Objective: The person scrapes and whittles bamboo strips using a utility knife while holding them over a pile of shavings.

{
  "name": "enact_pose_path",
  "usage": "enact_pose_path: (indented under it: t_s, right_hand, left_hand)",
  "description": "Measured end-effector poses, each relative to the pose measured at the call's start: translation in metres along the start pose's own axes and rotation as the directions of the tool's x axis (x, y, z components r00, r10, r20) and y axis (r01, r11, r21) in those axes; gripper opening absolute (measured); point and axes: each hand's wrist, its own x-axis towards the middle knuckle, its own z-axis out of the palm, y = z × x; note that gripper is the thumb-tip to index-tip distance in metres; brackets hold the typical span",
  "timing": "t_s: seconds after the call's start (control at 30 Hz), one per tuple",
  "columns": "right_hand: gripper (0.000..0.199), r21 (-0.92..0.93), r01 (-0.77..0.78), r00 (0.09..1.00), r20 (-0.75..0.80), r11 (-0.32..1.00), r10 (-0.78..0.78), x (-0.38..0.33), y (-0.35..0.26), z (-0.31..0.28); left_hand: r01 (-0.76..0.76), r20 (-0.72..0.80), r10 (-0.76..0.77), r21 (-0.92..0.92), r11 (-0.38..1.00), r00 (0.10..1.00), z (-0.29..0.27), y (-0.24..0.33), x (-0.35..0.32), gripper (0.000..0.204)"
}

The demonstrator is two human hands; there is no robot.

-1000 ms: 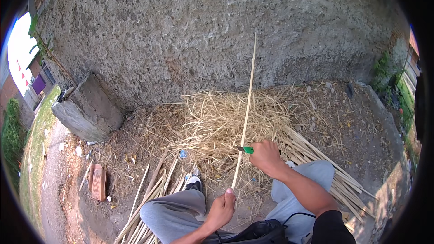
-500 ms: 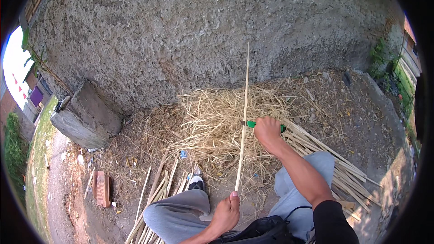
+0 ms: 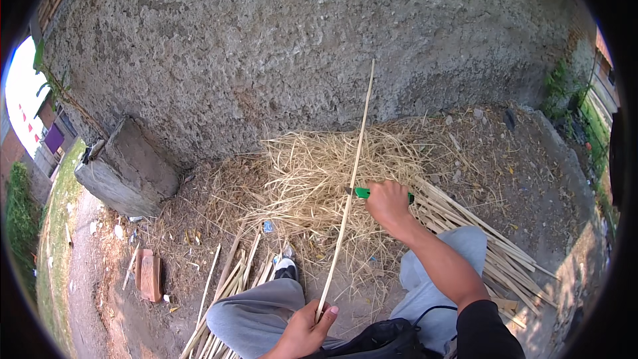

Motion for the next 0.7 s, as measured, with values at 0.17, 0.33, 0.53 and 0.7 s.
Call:
enact_pose_path:
  t_s: [0.17, 0.33, 0.53, 0.7]
  right_hand:
    - [0.011, 0.092, -0.008, 0.996, 0.086, 0.996, 0.0, -0.014, -0.004, 0.007]
    - [0.013, 0.158, -0.017, 0.987, 0.162, 0.987, -0.009, -0.013, -0.01, 0.002]
    - [0.017, 0.042, 0.111, 0.993, -0.038, 0.993, -0.11, -0.005, -0.006, 0.002]
    - [0.018, 0.024, -0.168, 0.981, -0.097, 0.985, 0.17, 0.027, 0.041, -0.002]
  left_hand:
    - [0.045, 0.039, -0.043, -0.045, 0.998, 0.998, -0.005, -0.005, -0.011, 0.032]
    - [0.041, 0.005, -0.041, 0.023, 0.999, 0.999, 0.006, -0.014, -0.021, 0.028]
    - [0.081, 0.01, -0.087, 0.251, 0.965, 0.996, 0.002, 0.007, -0.035, 0.011]
    - [0.093, 0.179, -0.147, 0.278, 0.956, 0.973, -0.015, 0.016, -0.068, 0.009]
